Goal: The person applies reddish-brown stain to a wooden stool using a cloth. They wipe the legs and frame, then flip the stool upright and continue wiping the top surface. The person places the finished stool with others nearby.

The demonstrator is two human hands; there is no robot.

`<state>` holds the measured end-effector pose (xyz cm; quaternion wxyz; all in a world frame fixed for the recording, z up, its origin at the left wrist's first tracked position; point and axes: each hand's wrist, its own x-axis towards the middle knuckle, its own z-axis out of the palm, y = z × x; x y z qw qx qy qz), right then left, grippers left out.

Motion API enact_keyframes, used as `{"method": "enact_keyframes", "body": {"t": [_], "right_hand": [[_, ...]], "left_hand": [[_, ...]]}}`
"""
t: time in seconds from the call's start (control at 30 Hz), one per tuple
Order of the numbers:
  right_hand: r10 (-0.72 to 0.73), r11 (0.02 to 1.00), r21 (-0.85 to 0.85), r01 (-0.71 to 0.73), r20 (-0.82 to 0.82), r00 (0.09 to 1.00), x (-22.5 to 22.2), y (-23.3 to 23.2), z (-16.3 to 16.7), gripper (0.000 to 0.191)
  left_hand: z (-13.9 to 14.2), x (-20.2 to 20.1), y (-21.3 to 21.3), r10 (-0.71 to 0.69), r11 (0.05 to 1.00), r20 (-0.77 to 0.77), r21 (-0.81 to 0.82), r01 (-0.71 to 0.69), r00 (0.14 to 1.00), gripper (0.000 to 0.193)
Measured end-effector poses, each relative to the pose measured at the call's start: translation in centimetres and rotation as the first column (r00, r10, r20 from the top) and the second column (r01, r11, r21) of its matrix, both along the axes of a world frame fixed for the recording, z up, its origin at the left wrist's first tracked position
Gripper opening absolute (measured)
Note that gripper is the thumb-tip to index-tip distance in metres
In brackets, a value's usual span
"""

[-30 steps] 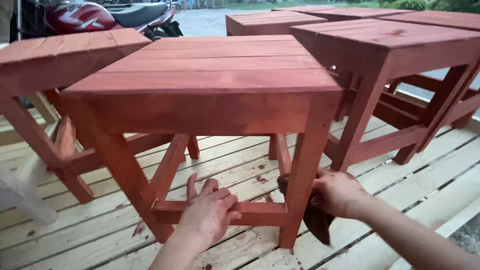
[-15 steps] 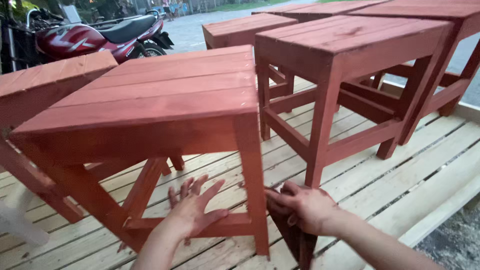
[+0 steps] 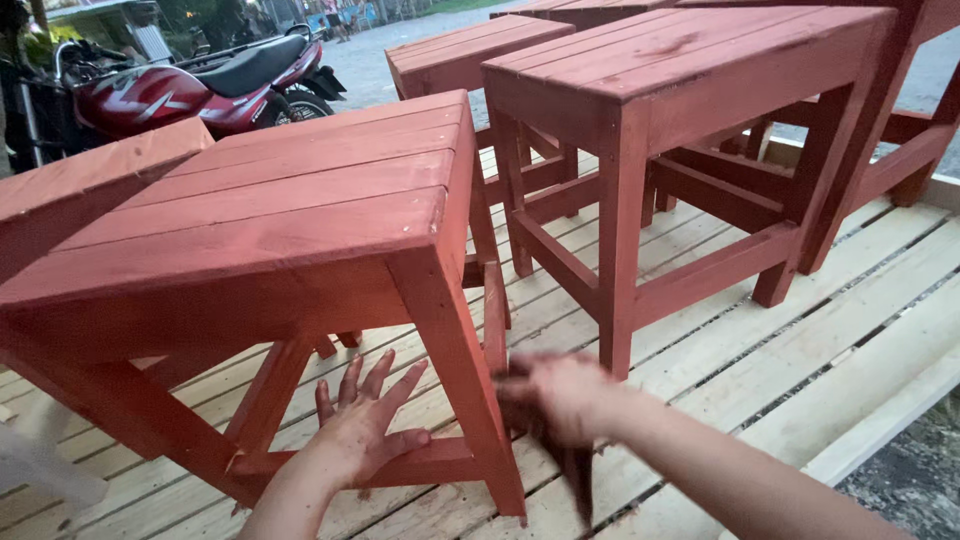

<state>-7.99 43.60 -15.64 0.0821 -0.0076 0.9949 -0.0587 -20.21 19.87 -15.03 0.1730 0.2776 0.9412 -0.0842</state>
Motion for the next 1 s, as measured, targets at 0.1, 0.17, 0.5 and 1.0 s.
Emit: {"method": "enact_keyframes", "body": {"t": [0.1, 0.17, 0.5, 1.0], "right_hand": [[0.067, 0.997, 0.029, -0.066, -0.020, 0.998, 0.7, -0.6, -0.2, 0.059], [0.112, 0.982, 0.166, -0.088, -0.143, 0.983, -1.0, -0.3, -0.2, 0.055], [-0.228, 0.953, 0.096, 0.287, -0.396, 0.889, -12.2, 3.8, 1.4, 0.043], [0.042, 0.980, 0.200, 0.007, -0.239, 0.970, -6.9, 4.0, -2.5, 0.080]], "left_hand": [[0.2, -0.1, 0.2, -0.015, 1.000, 0.026, -0.018, 0.016, 1.000, 0.090], [0.2, -0.1, 0.5, -0.021, 0.999, 0.028, -0.036, 0.022, 0.999, 0.090], [-0.9, 0.3, 0.3, -0.023, 1.000, -0.010, 0.007, 0.023, 1.000, 0.085], [-1.5, -0.3, 0.2, -0.023, 0.999, 0.023, 0.023, 0.023, 0.999, 0.082]]}}
